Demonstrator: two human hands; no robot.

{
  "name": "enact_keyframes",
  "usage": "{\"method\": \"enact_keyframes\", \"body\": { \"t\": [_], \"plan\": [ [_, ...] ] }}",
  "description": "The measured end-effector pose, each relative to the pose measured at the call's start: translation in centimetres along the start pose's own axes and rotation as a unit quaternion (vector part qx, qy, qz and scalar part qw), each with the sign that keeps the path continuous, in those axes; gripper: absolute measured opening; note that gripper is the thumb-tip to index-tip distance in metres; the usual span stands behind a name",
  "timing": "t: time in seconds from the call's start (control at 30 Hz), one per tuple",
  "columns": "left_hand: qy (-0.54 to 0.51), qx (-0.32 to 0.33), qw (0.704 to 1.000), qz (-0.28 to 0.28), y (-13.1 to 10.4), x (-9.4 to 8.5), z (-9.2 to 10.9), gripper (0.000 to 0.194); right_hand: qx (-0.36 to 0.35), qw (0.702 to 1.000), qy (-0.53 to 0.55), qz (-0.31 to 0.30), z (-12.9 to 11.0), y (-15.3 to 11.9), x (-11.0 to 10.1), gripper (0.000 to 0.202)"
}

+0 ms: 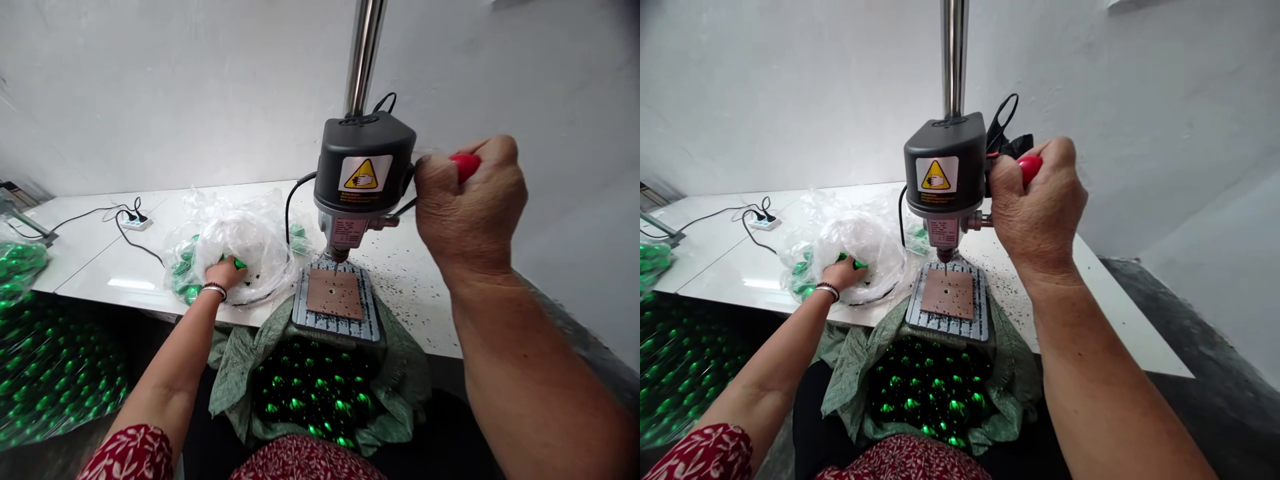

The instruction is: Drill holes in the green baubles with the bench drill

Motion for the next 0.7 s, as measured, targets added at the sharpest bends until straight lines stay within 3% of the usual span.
{"method": "enact_keyframes", "body": {
  "t": [0.2,0.3,0.37,0.4,0.47,0.57,0.63,0.7],
  "plan": [
    [-0.030,0.106,0.991,0.081,-1.0,0.1,2.8,0.049,-0.036,0.998,0.031,0.029,-0.1,0.0,-0.2,0.022],
    [-0.161,0.114,0.968,0.154,-2.7,-1.2,2.8,0.044,-0.049,0.998,0.035,0.024,-0.1,0.0,-0.2,0.022],
    [-0.300,0.103,0.930,0.186,-4.7,-2.0,1.8,0.047,-0.069,0.996,0.043,0.020,-0.2,0.0,-0.1,0.021],
    [-0.375,0.106,0.903,0.181,-5.9,-2.2,1.4,0.050,-0.071,0.996,0.046,0.019,-0.2,0.0,-0.1,0.020],
    [-0.531,0.136,0.828,0.119,-8.2,-2.1,1.5,0.056,-0.065,0.997,0.045,0.021,0.0,0.0,-0.1,0.019],
    [-0.738,0.207,0.641,-0.026,-11.7,-1.7,3.9,0.057,-0.073,0.995,0.053,0.032,0.1,0.0,0.0,0.020],
    [-0.814,0.239,0.516,-0.117,-13.5,-1.6,6.4,0.056,-0.093,0.993,0.066,0.036,0.1,-0.1,0.0,0.022],
    [-0.850,0.231,0.439,-0.179,-14.5,-1.3,8.7,0.055,-0.102,0.991,0.081,0.033,0.1,-0.1,0.0,0.022]
  ]
}}
Point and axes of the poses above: each hand's wrist, its own y-axis towards the middle knuckle, its own x-axis out of the palm, z = x × y, the point moved 7 cm from there along y, towards the middle knuckle, and after that the axes turned 12 degrees about y, right-handed, at the moved point
